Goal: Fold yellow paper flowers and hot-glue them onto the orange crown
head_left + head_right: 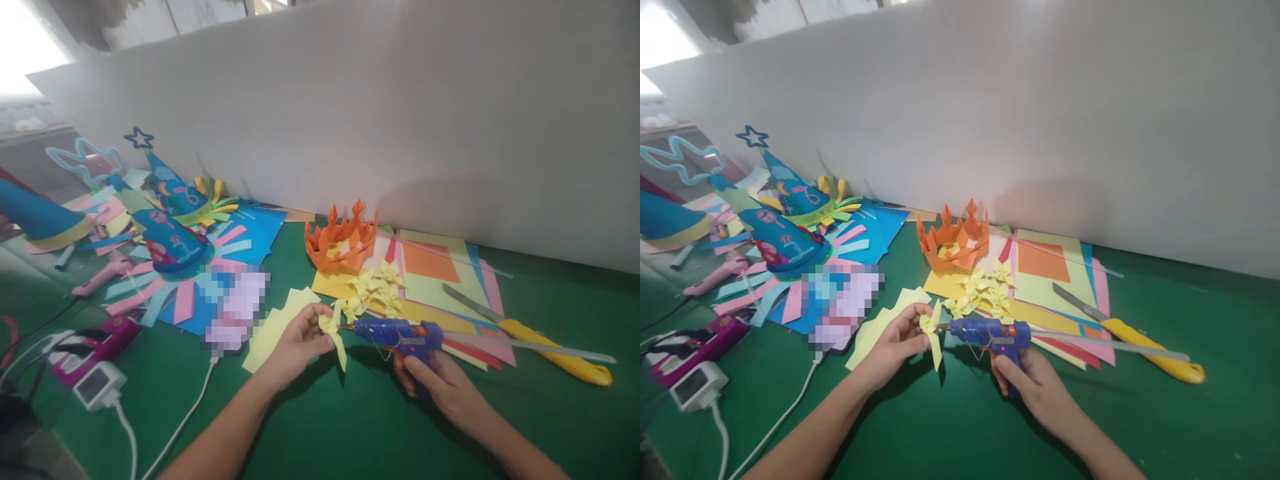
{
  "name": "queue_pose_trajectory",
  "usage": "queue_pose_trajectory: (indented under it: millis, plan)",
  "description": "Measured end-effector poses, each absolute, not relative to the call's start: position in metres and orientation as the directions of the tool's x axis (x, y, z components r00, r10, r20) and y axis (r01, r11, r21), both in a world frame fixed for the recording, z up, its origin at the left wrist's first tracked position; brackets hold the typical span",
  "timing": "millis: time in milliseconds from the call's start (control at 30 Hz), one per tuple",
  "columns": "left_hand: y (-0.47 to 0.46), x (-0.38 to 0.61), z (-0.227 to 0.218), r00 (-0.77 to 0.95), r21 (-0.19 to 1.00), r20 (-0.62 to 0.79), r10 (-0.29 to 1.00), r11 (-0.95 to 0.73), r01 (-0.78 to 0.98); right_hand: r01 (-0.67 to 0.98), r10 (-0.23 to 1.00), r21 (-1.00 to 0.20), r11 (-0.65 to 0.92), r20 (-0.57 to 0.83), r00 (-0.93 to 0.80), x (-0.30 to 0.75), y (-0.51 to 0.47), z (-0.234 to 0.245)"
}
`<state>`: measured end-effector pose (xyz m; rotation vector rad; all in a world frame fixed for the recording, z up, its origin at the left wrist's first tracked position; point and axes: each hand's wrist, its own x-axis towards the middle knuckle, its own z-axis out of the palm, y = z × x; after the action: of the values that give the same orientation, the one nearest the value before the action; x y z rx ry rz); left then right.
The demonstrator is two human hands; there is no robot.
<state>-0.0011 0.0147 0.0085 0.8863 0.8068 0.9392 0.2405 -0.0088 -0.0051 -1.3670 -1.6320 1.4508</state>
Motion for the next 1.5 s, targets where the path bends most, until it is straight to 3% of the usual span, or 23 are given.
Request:
queue_pose_trajectory:
  millis: [600,1067,1267,1500]
  plan:
    - [0.014,-0.002,0.007,0.407,0.899,-0.177,0.896,0.315,-0.304,0.235,0.944,-0.96,-0.151,-0.211,-0.252,0.235,-0.008,0.005]
    - [0.016,-0.004,0.01,0.37,0.834,-0.174,0.913,0.336,-0.438,0.28,0.941,-0.949,-0.146,-0.22,-0.256,0.235,-0.008,0.004]
    - [0.017,-0.006,0.014,0.337,0.805,-0.188,0.922,0.342,-0.484,0.197,0.975,-0.963,-0.185,-0.204,-0.084,0.239,-0.012,0.003]
    - [0.018,-0.004,0.013,0.307,0.815,-0.166,0.937,0.306,-0.492,0.433,0.968,-0.866,-0.251,-0.236,0.089,0.287,-0.012,0.033]
